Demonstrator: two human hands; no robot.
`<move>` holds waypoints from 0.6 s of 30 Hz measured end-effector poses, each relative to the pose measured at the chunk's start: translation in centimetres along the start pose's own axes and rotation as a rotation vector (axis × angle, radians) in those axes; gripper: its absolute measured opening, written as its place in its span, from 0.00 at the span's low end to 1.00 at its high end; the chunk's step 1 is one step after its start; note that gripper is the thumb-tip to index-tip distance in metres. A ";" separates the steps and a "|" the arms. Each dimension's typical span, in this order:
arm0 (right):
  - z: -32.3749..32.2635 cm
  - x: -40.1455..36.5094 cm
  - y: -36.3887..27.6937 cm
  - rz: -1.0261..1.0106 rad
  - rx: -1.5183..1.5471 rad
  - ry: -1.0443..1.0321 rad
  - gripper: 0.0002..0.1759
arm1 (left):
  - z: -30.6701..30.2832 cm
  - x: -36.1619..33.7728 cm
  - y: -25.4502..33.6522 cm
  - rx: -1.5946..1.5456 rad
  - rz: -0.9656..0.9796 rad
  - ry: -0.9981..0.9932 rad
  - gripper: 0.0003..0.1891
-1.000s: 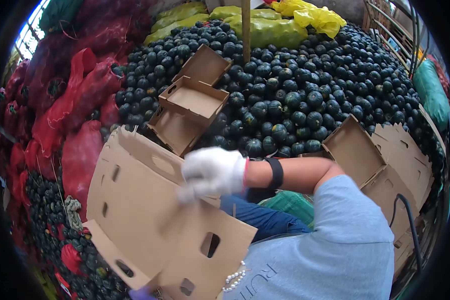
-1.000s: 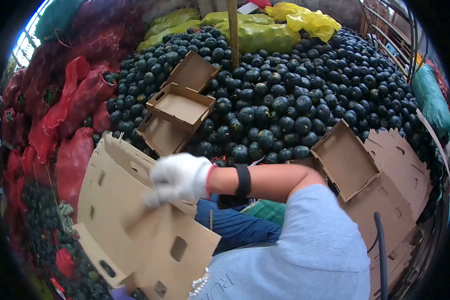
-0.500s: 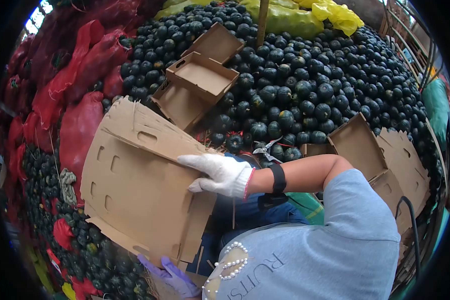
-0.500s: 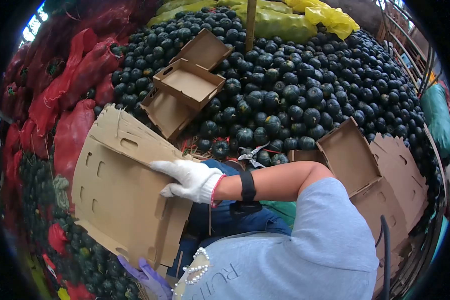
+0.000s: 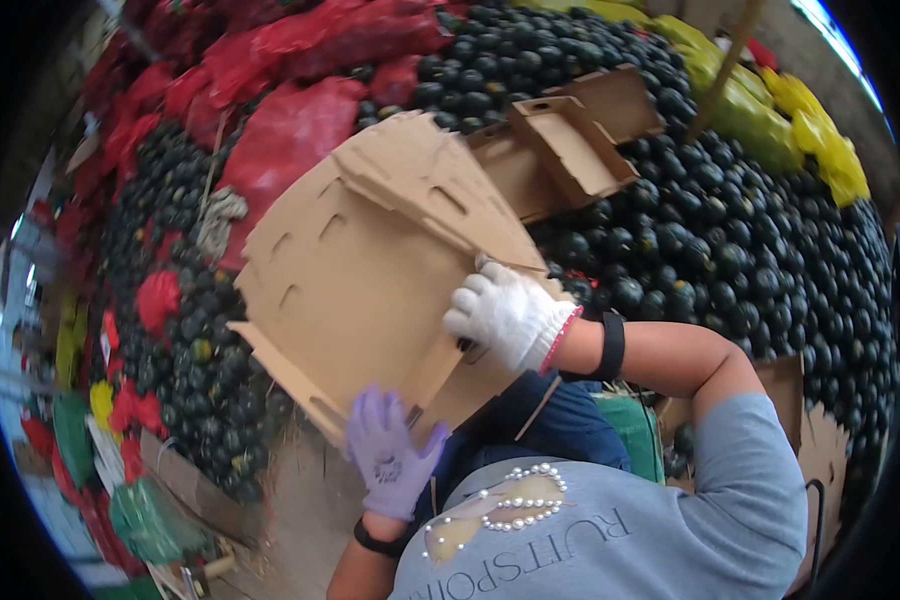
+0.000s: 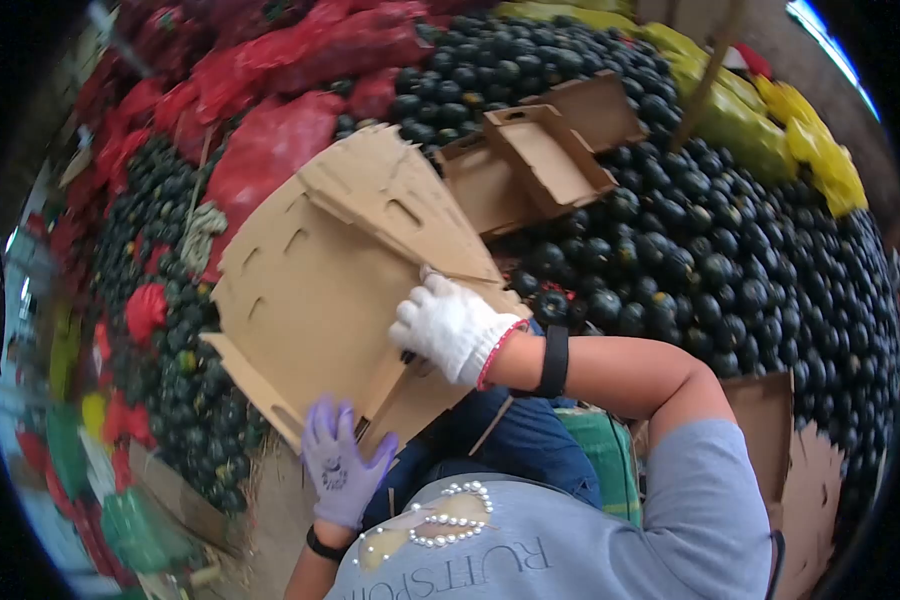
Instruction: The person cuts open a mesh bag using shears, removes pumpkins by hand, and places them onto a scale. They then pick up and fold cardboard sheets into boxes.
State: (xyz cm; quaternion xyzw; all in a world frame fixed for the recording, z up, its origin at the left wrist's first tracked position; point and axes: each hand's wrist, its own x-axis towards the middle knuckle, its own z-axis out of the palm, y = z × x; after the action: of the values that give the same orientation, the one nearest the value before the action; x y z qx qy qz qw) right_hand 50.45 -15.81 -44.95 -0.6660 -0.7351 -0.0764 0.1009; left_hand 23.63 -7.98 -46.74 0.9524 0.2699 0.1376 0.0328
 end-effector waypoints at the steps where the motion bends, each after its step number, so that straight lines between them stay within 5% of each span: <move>1: -0.1 0.7 0.3 0.006 0.044 -0.155 0.09 | 1.1 0.0 -0.4 -0.079 -0.047 -0.062 0.26; 3: 0.9 1.7 1.1 -0.090 0.043 -0.214 0.09 | 1.5 0.2 -0.9 -0.134 -0.194 -0.067 0.25; 5: -1.7 3.9 0.9 -0.065 0.063 -0.629 0.12 | 0.4 0.2 -1.8 -0.205 -0.080 -0.271 0.19; 6: -1.7 4.1 0.9 -0.111 0.075 -0.663 0.12 | -0.1 0.2 -2.2 -0.190 -0.173 -0.230 0.19; 8: -2.7 4.4 -0.1 -0.145 0.077 -0.711 0.13 | -1.1 0.5 -3.3 -0.251 0.015 -0.321 0.16; 10: -2.7 2.7 -0.6 -0.196 0.096 -0.452 0.10 | -3.1 0.4 -3.0 -0.355 -0.034 -0.310 0.18; 11: -2.4 1.7 -0.8 -0.178 0.141 -0.291 0.09 | -2.0 -0.1 -3.5 -0.447 0.152 0.137 0.23; 12: -2.4 1.2 -1.1 -0.142 0.242 -0.182 0.11 | -4.5 0.1 -2.7 -0.374 0.109 0.339 0.29; 15: -0.8 -1.4 -1.4 0.113 0.568 0.168 0.14 | -7.3 -0.8 -4.8 -0.416 -0.043 0.614 0.44; 16: -0.3 -1.4 -3.6 0.452 0.868 0.388 0.16 | -6.1 -0.7 -5.7 -0.397 -0.082 0.627 0.44; 17: -0.1 -1.7 -5.7 0.816 1.155 0.591 0.18 | -3.7 0.0 -6.8 -0.811 -0.172 0.633 0.49; 18: 0.2 -2.1 -6.3 0.792 1.175 0.551 0.18 | -3.2 -0.1 -7.6 -1.005 -0.231 0.640 0.51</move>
State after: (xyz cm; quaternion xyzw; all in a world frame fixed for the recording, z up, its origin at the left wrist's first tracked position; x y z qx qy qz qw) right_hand 44.38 -18.42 -45.51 -0.6737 -0.3094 0.2057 0.6388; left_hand 18.80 -1.63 -44.72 0.6964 0.2698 0.5233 0.4104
